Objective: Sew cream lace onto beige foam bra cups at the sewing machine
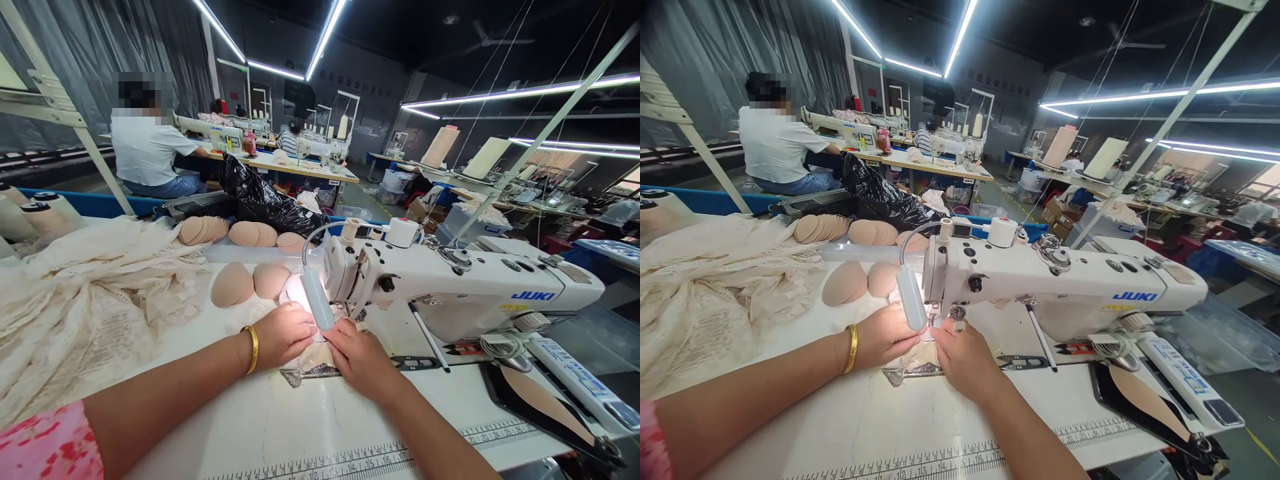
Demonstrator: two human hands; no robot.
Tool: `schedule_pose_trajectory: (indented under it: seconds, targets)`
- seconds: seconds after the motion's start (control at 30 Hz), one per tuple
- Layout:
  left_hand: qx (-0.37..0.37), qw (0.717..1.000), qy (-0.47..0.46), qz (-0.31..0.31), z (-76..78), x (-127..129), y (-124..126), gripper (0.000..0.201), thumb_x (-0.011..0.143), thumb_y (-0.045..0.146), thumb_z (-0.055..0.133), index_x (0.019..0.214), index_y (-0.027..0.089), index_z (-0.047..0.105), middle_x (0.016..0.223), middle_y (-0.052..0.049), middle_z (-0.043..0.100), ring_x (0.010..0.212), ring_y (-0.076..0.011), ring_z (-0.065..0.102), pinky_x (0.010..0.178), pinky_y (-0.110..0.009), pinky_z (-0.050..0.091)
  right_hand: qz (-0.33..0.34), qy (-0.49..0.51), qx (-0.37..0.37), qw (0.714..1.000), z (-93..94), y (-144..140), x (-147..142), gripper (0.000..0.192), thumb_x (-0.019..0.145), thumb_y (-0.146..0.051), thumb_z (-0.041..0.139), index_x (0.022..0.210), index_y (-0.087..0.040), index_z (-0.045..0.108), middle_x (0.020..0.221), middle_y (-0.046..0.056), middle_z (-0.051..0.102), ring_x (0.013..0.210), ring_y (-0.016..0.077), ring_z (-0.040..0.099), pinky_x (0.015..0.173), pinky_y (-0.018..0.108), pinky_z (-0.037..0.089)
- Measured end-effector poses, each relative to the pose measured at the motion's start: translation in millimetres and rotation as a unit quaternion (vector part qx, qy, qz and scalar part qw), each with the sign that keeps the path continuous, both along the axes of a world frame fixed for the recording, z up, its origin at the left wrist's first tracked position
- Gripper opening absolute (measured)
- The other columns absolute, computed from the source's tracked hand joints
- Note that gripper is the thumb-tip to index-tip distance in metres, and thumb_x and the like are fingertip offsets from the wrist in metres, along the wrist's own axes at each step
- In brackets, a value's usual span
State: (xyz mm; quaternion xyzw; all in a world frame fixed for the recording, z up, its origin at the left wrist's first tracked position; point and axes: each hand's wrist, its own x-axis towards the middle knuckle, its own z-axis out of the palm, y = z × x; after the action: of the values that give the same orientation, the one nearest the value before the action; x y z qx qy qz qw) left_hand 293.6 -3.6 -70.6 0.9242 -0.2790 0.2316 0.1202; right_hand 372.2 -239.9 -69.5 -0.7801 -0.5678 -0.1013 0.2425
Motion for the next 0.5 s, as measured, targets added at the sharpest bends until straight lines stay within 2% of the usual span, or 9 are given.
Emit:
schedule_pose_trajectory:
  seconds: [0.13,0.23,0.37,0.5]
  targets:
    - [0.018,1.000,-0.003,0.008,-1.5,3,2,0.021,0.102,0.020,0.050,0.100,0.021,0.071,0.092,-0.006,0.072,0.087,-0.0245,0.062,0.085,-0.038,0.048,0.003,-0.009,-0.007,1.000,-0.7,-1,0,0.024,0.100,-0.009,0.051,0.112,-0.025,0.065,0.087,0.005,0.060,0.077,0.0220,0.056,0.058,0.032,0.038]
    - [0.039,0.999,0.003,0.025,-1.0,5,4,0.018,0.101,0.022,0.053,0.093,0.021,0.069,0.091,-0.006,0.071,0.086,-0.0253,0.061,0.082,-0.039,0.046,0.002,-0.009,-0.002,1.000,-2.3,-1,1,0.026,0.100,-0.008,0.052,0.114,-0.027,0.064,0.088,0.004,0.061,0.077,0.0221,0.057,0.059,0.031,0.039]
    - [0.059,0.995,0.017,0.078,2.8,4,-1,0.013,0.096,0.023,0.063,0.083,0.020,0.066,0.090,-0.008,0.068,0.089,-0.0286,0.061,0.083,-0.044,0.045,0.000,-0.008,0.016,1.000,-5.3,0,2,0.026,0.100,-0.009,0.051,0.114,-0.027,0.065,0.090,0.005,0.062,0.077,0.0224,0.057,0.059,0.032,0.040]
    - [0.065,0.990,0.038,0.118,11.9,3,-9,0.004,0.090,0.014,0.066,0.087,0.018,0.066,0.094,-0.010,0.068,0.092,-0.0310,0.064,0.080,-0.043,0.047,0.005,0.036,0.036,0.999,-5.3,0,1,0.023,0.101,-0.013,0.049,0.107,-0.024,0.068,0.090,0.007,0.063,0.081,0.0236,0.059,0.063,0.033,0.041]
